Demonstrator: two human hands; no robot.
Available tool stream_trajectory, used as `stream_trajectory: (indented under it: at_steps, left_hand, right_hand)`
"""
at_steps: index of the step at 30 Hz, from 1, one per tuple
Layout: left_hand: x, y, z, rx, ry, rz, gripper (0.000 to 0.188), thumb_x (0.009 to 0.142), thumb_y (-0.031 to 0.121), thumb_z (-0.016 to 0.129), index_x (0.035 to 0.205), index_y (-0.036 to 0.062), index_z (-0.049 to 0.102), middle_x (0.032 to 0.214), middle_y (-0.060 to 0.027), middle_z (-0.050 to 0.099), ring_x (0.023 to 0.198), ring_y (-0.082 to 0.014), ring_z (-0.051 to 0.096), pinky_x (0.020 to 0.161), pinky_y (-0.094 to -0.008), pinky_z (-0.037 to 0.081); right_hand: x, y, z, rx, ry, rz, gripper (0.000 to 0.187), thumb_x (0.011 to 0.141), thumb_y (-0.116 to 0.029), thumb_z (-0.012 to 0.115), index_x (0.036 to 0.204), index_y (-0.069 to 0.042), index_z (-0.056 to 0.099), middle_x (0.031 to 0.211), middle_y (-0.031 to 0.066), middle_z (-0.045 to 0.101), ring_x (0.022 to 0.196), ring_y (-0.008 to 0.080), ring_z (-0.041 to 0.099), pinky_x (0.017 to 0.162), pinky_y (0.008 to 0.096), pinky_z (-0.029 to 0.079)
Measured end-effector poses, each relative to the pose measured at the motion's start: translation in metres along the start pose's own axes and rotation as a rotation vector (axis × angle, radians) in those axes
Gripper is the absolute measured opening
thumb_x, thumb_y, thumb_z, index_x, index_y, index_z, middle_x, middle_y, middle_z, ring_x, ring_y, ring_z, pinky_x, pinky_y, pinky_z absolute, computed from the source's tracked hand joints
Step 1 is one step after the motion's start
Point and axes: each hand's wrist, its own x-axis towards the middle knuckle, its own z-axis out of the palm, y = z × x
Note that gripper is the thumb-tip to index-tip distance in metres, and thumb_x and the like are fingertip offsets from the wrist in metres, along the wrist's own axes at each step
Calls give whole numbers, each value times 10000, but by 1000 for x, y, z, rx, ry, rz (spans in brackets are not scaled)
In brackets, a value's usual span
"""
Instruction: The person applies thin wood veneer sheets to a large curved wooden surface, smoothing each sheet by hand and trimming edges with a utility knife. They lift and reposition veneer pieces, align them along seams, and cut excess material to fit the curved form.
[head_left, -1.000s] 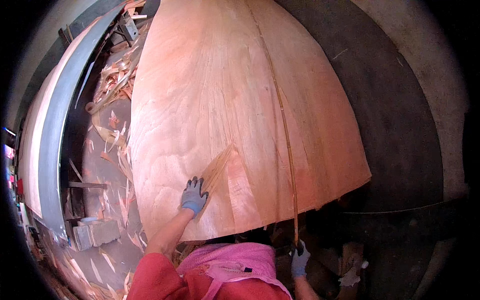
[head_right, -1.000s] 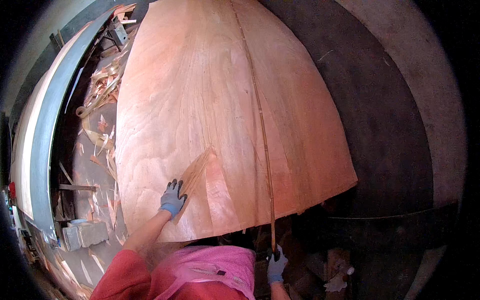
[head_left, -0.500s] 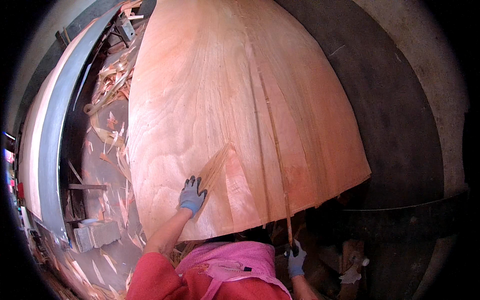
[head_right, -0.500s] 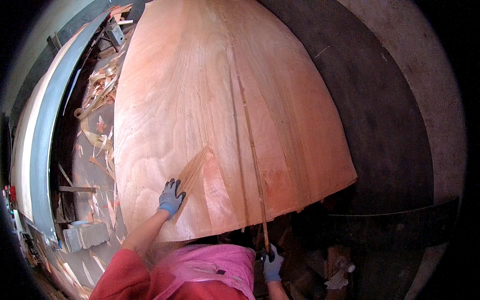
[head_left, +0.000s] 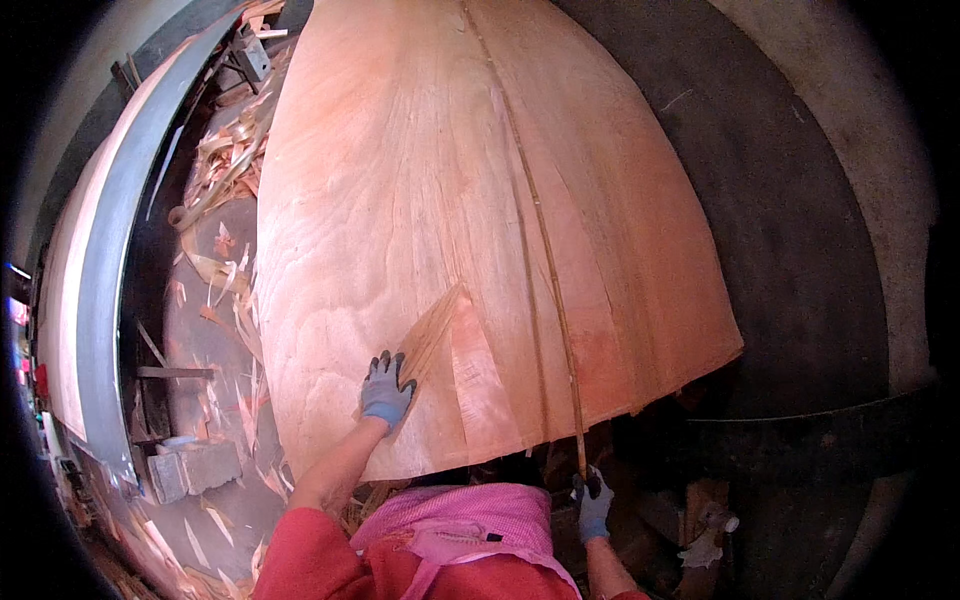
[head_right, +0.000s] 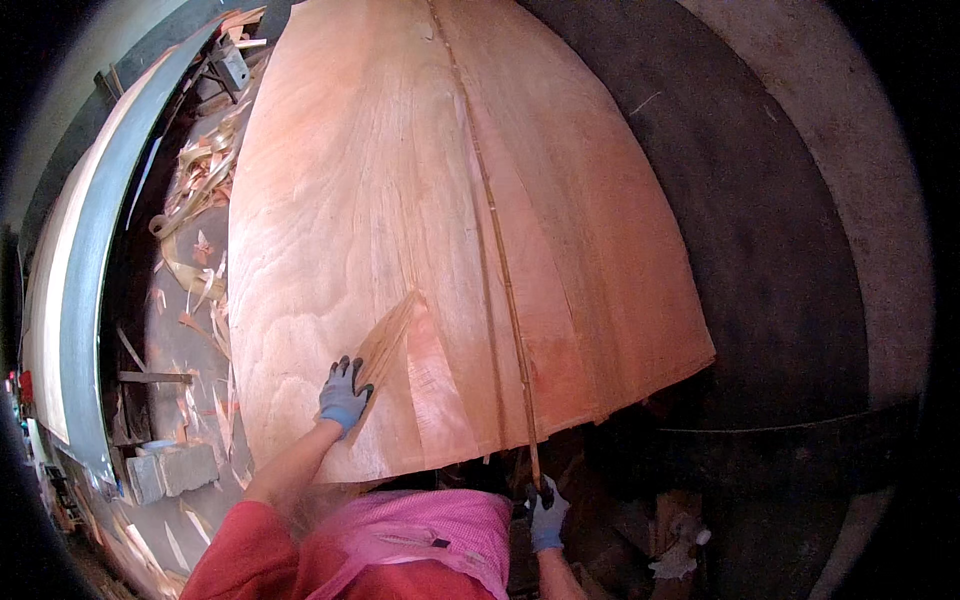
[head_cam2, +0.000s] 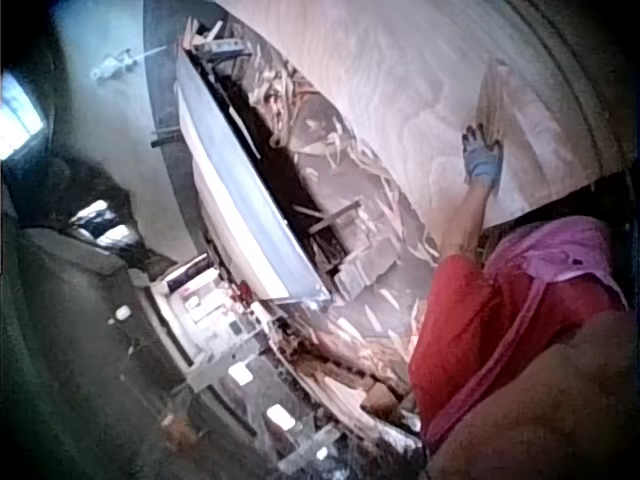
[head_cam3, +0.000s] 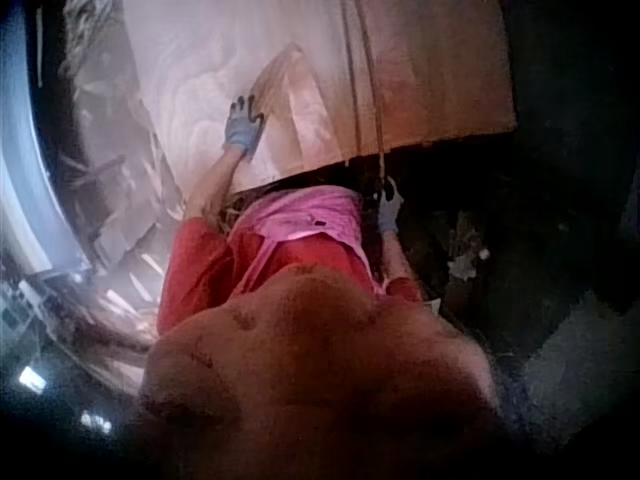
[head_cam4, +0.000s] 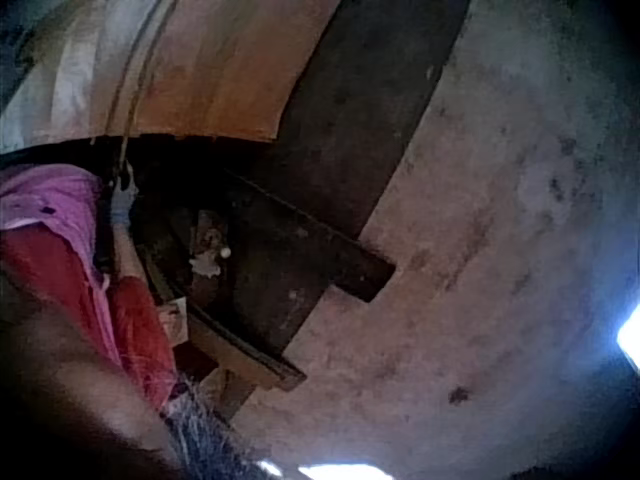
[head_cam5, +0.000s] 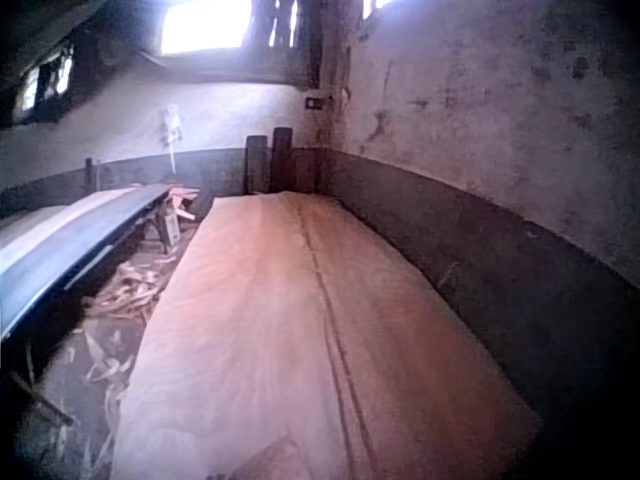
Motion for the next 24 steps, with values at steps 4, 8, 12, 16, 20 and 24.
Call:
stream_trajectory:
  at_steps: [4, 8, 12, 16, 20, 24]
  left_hand:
    - [0, 3, 1, 0, 4, 8, 679, 873, 378, 632, 1476, 164, 405, 1550, -159, 345, 1417, -394, 322, 1135, -483, 325]
    - [1, 5, 2, 5, 8, -5, 667, 888, 405, 612, 1475, 164, 407, 1555, -158, 339, 1424, -385, 314, 1140, -490, 308]
    - [2, 19, -8, 89, 38, -45, 724, 905, 487, 569, 1498, 124, 365, 1560, -163, 329, 1436, -367, 299, 1147, -523, 268]
    - [13, 50, -22, -13, 151, 58, 913, 850, 608, 599, 1501, 35, 313, 1557, -183, 316, 1450, -348, 269, 1145, -570, 217]
    - [43, 87, -8, 174, 112, -106, 852, 841, 567, 631, 1469, 53, 371, 1571, -151, 294, 1456, -340, 255, 1159, -578, 178]
    - [48, 86, 3, 283, 140, 20, 604, 874, 474, 627, 1348, 109, 549, 1564, -100, 327, 1458, -324, 259, 1156, -606, 159]
  right_hand:
    - [-5, 19, -8, 93, 99, -29, 256, 941, -4, 577, 1190, 7, 634, 885, 2, 614, 708, 99, 518, 615, 268, 448]
    - [-7, -3, -10, -14, 88, -92, 272, 944, -7, 568, 1208, -3, 635, 857, 15, 606, 702, 114, 522, 608, 277, 451]
    - [-8, -6, -13, -181, 62, -111, 312, 946, -16, 566, 1254, -11, 617, 844, 46, 610, 714, 124, 534, 604, 290, 460]
    - [-3, 22, -12, -192, 25, -120, 404, 945, -4, 562, 1348, -31, 557, 905, 114, 647, 754, 165, 564, 647, 300, 496]
    - [-2, 30, -5, -251, 5, -93, 501, 934, 29, 557, 1419, -80, 500, 948, 139, 666, 756, 175, 574, 687, 312, 508]
    - [-5, 28, -3, -229, -40, -128, 441, 949, -6, 572, 1385, -35, 515, 844, 56, 617, 695, 124, 545, 636, 286, 484]
